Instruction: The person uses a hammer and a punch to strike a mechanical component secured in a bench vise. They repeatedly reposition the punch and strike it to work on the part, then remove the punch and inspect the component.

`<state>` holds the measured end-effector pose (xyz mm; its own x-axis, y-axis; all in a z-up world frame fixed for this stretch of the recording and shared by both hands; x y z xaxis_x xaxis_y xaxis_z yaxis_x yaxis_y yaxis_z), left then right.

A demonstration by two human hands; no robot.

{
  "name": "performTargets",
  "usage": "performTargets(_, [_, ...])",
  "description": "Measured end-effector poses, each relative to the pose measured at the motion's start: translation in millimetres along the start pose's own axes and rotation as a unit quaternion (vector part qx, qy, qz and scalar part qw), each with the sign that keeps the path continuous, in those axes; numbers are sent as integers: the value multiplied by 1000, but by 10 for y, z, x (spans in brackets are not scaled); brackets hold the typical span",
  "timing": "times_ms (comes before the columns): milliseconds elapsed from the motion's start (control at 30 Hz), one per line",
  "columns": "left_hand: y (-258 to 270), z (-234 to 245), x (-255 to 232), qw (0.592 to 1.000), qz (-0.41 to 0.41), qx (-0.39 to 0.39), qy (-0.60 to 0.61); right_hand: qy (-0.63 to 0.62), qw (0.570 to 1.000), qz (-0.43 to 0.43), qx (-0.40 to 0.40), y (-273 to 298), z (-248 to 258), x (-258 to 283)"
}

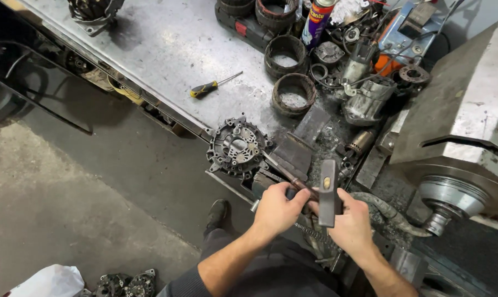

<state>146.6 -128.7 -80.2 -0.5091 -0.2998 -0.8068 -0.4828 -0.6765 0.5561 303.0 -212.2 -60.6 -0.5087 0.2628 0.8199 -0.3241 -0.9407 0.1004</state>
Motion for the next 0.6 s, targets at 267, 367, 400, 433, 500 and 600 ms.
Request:
performTargets(267, [46,125,53,998,2,-14,-64,-85,991,-105,-5,80,-182,14])
performTargets(367, [36,204,60,990,-23,-9,-137,-74,990,-121,11,114,-247,69])
performTargets(400, [31,229,51,982,-36,-5,-183,-55,987,-146,28,127,-271,86])
performTargets(433, [70,286,4,982,-38,-4,-184,-54,988,-146,25,132,-277,72])
performTargets(500, [158,434,-130,985,-86,-35,-148,-105,981,-153,55,135,-334,37])
performTargets(600, [263,744,-330,956,-270,-114,-2,-194,967,-161,45,136,-388,-142])
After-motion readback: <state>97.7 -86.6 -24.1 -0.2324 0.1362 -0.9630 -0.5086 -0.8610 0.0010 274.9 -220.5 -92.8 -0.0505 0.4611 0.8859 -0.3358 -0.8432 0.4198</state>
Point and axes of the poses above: each hand's wrist, its own y-axis away from the middle knuckle, its own z-axis out of the back of the hand, x = y × z, the point moved 5 cm from there along -y, towards the middle knuckle, and after that the axes turned 7 degrees about x, right-handed, at the moved point
